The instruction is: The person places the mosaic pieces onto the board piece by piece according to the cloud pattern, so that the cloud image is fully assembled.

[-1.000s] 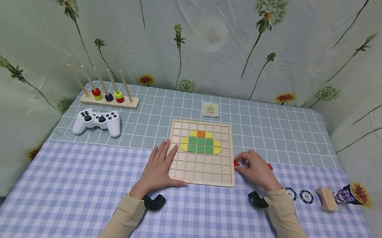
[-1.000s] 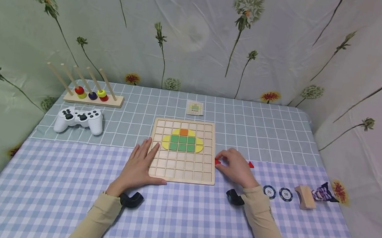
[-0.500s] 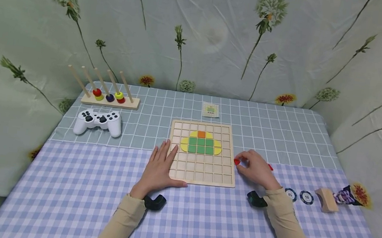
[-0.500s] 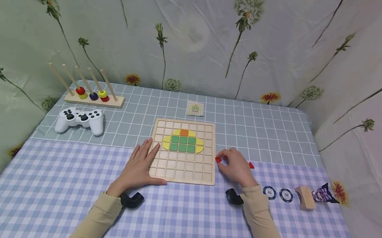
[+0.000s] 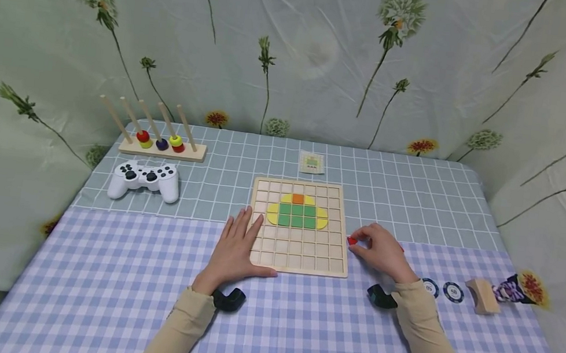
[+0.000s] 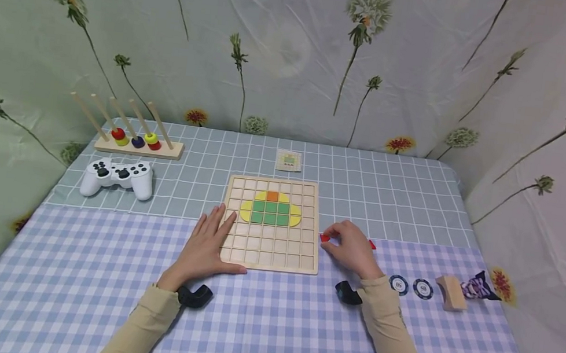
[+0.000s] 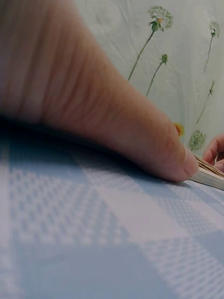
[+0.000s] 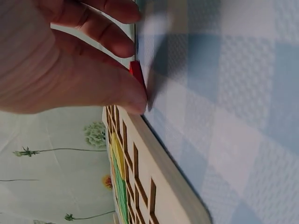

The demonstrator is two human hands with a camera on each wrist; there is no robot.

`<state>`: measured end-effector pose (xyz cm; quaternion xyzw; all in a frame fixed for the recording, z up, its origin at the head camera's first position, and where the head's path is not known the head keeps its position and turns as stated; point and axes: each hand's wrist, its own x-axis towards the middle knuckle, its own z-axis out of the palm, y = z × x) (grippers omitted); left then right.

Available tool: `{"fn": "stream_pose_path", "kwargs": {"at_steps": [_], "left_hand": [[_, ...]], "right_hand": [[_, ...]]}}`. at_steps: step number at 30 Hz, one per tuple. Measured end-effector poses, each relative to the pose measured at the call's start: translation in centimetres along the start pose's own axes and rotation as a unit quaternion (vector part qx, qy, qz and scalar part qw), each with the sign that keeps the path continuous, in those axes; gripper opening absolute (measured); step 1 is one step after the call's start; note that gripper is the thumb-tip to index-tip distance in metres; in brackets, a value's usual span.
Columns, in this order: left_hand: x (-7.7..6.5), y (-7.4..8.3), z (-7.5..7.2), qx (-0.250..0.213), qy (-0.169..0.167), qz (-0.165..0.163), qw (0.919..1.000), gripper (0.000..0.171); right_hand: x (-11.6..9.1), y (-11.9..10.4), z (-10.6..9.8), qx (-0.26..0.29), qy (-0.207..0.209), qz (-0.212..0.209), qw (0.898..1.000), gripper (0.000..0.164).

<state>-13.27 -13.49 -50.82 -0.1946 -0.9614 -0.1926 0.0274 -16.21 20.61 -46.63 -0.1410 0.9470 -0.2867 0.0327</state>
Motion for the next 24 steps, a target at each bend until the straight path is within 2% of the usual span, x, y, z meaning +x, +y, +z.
{"fn": "stream_pose_path", "kwargs": {"at_steps": [7, 11, 15, 20, 24], "left_hand": [[-0.1, 0.0, -0.1, 0.001, -0.001, -0.002, 1.0, 0.124], [-0.1, 0.1, -0.3, 0.002, -0.003, -0.004, 1.0, 0.124], [-0.1, 0.1, -0.4, -0.005, -0.005, -0.004, 1.0, 0.124], [-0.1, 0.1, -0.3, -0.001, -0.007, -0.007, 1.0, 0.124], [-0.1, 0.1, -0.3, -0.001, -0.006, -0.006, 1.0, 0.124]], "right_hand": [[0.2, -0.2, 0.6, 0.036, 0.01, -0.01, 0.999, 0.016], [0.2, -0.3, 0.7, 0.049, 0.014, 0.001, 0.999, 0.015], [0.6, -0.7, 0.6, 0.063, 0.038, 0.011, 0.997, 0.014], [1.7, -2.7, 0.6, 0.104, 0.048, 0.015, 0.993, 0.016], [2.7, -4.9, 1.7, 0.136, 0.023, -0.002, 0.99, 0.013]]}}
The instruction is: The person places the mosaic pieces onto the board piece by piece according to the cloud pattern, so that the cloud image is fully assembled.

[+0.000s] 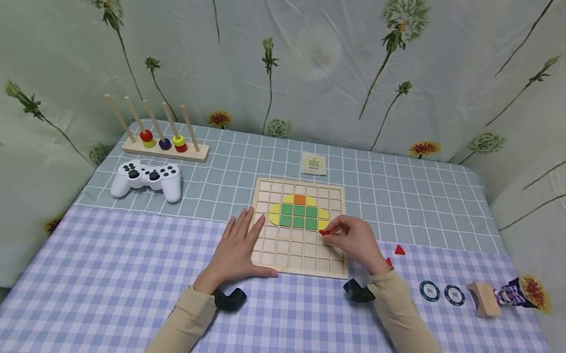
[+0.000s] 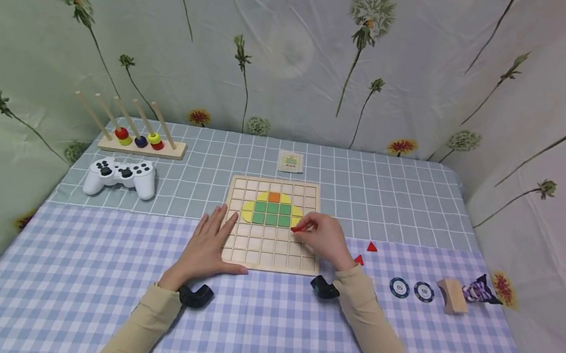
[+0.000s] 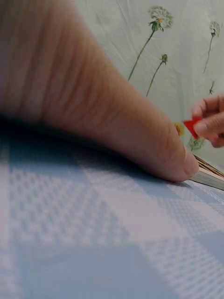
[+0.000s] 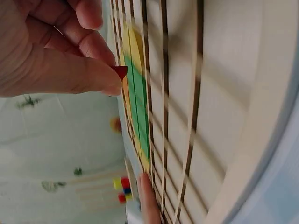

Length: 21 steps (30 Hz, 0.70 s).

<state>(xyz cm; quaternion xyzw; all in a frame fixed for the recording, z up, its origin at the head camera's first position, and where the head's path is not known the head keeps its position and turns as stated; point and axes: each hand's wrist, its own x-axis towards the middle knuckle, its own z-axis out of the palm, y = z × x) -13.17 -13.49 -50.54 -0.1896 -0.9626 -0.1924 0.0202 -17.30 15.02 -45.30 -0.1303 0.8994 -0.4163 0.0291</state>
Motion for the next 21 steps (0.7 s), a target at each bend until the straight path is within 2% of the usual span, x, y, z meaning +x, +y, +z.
{"fn": "stream_pose_path", "kwargs": {"at_steps": [5, 10, 14, 21], "left_hand": [[0.1, 0.0, 0.0, 0.004, -0.005, -0.002, 1.0, 0.124], [0.0, 0.0, 0.1, 0.0, -0.002, 0.002, 1.0, 0.125], [0.1, 0.0, 0.2, -0.001, 0.005, 0.007, 1.0, 0.124], [0.1, -0.1, 0.1, 0.005, -0.003, 0.0, 1.0, 0.124]], "right_hand": [[1.1, -1.9, 2.7, 0.012, -0.034, -0.021, 0.999, 0.008], [2.0, -2.9, 4.7, 0.005, -0.045, -0.027, 0.999, 0.004], [2.4, -3.2, 5.8, -0.014, -0.048, -0.031, 0.998, 0.004], [2.6, -3.7, 6.7, -0.04, -0.044, -0.041, 0.997, 0.004]]}}
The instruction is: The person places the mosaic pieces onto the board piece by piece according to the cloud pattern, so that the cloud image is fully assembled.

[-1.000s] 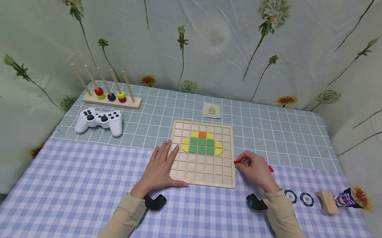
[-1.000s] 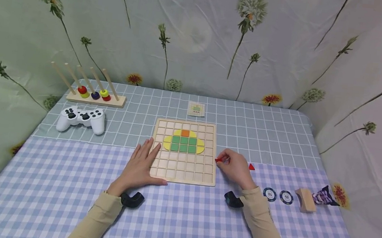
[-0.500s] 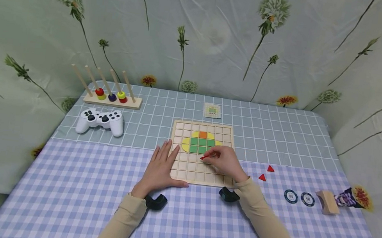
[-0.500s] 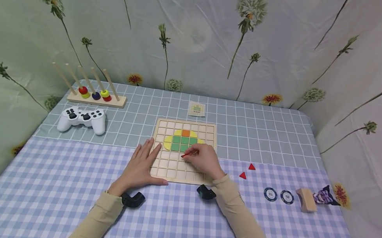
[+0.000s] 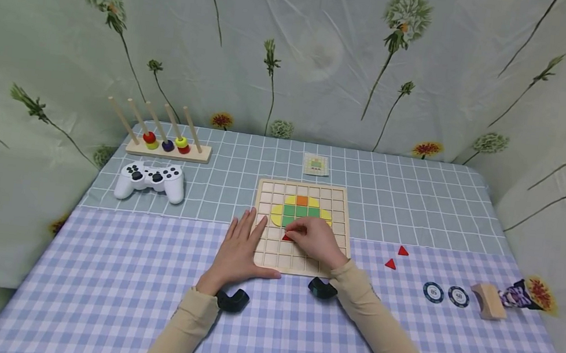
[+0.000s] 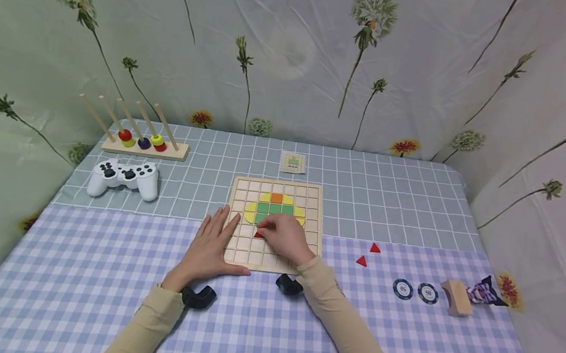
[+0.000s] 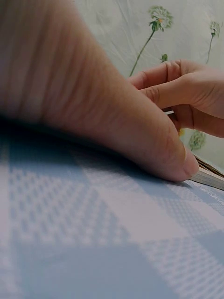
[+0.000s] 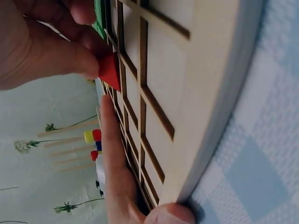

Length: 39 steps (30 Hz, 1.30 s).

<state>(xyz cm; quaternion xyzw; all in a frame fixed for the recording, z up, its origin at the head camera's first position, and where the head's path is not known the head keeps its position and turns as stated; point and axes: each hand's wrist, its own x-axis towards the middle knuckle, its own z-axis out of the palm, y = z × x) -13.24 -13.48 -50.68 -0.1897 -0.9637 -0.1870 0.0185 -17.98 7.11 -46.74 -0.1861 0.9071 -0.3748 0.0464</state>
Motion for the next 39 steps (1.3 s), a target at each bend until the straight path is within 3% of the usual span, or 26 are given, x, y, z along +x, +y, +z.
{"fn": "stream_pose_path", "kwargs": {"at_steps": [12, 20, 30, 39], "left_hand": [[-0.2, 0.1, 0.1, -0.006, 0.011, 0.011, 0.9999, 0.124], [-0.4, 0.1, 0.3, -0.006, 0.014, 0.009, 0.9998, 0.124], [-0.1, 0.0, 0.1, -0.006, 0.005, 0.001, 1.0, 0.125], [-0.1, 0.0, 0.1, -0.011, 0.014, 0.006, 0.9998, 0.125]], "right_hand": [[-0.1, -0.4, 0.2, -0.047, 0.021, 0.024, 0.998, 0.004], [-0.7, -0.1, -0.2, -0.037, 0.027, 0.014, 0.999, 0.005], [-4.2, 2.5, -4.6, -0.035, 0.073, 0.036, 0.996, 0.01], [-8.0, 6.1, -8.8, -0.094, 0.137, 0.088, 0.982, 0.021]]}}
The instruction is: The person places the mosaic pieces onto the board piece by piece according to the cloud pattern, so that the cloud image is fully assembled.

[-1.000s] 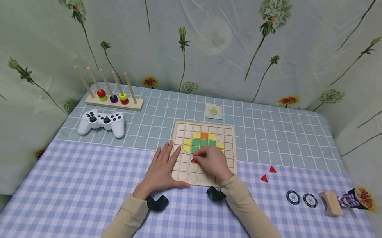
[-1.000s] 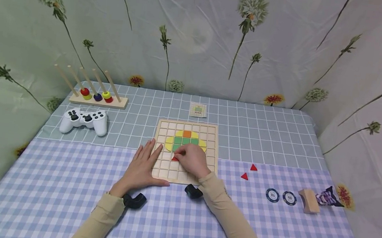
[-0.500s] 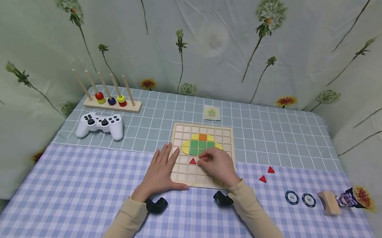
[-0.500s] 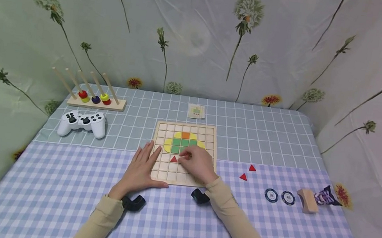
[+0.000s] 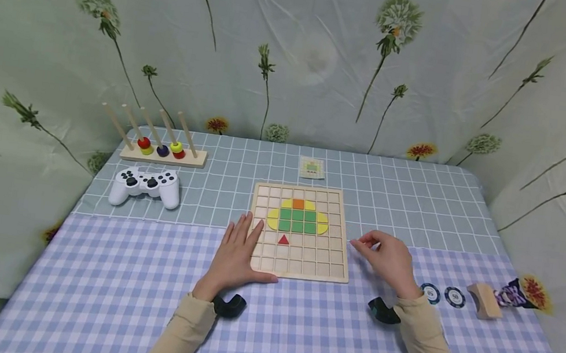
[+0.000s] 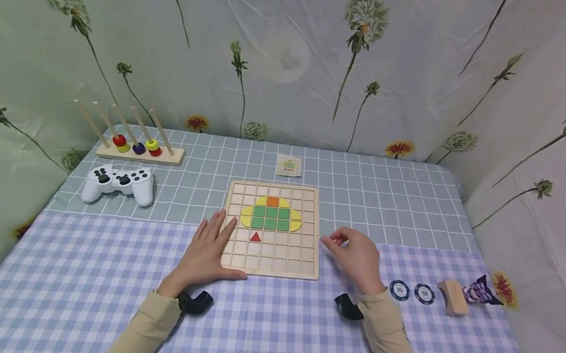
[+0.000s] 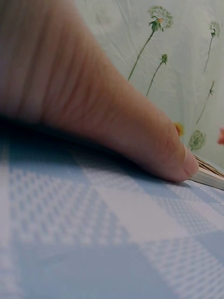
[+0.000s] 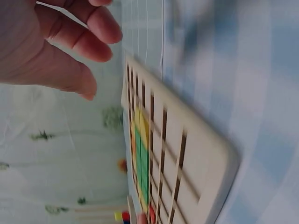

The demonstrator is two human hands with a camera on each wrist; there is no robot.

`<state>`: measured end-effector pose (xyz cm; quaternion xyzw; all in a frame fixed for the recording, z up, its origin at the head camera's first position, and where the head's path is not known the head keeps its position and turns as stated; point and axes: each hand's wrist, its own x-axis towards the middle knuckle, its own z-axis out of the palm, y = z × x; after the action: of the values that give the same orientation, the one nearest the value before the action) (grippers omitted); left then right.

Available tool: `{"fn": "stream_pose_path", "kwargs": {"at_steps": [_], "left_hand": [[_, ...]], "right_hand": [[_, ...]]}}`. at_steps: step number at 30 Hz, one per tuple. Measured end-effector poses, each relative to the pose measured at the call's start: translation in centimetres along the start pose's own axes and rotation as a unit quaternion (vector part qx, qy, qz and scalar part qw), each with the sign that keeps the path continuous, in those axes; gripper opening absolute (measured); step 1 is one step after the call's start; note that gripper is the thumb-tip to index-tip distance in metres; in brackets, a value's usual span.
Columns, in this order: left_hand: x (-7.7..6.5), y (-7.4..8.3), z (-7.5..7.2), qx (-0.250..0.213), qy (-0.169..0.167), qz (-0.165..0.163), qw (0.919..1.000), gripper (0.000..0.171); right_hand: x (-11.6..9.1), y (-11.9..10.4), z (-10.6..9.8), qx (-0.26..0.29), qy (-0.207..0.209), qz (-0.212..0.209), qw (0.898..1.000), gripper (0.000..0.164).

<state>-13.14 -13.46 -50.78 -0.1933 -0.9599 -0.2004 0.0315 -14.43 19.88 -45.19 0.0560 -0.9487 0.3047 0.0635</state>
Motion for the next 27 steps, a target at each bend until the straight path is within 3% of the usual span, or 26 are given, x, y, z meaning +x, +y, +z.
{"fn": "stream_pose_path", "kwargs": {"at_steps": [6, 13, 27], "left_hand": [[-0.1, 0.0, 0.1, 0.001, 0.003, 0.002, 1.0, 0.125], [-0.1, -0.2, 0.2, 0.002, 0.004, 0.007, 1.0, 0.125], [0.1, -0.2, 0.1, 0.002, 0.001, 0.001, 1.0, 0.125]], "right_hand": [[-1.6, 2.1, -1.7, -0.022, 0.004, 0.05, 0.999, 0.024], [-2.9, 3.5, -2.2, -0.061, -0.002, 0.105, 0.993, 0.033], [-3.2, 4.2, -2.0, -0.094, -0.015, 0.109, 0.989, 0.029]]}}
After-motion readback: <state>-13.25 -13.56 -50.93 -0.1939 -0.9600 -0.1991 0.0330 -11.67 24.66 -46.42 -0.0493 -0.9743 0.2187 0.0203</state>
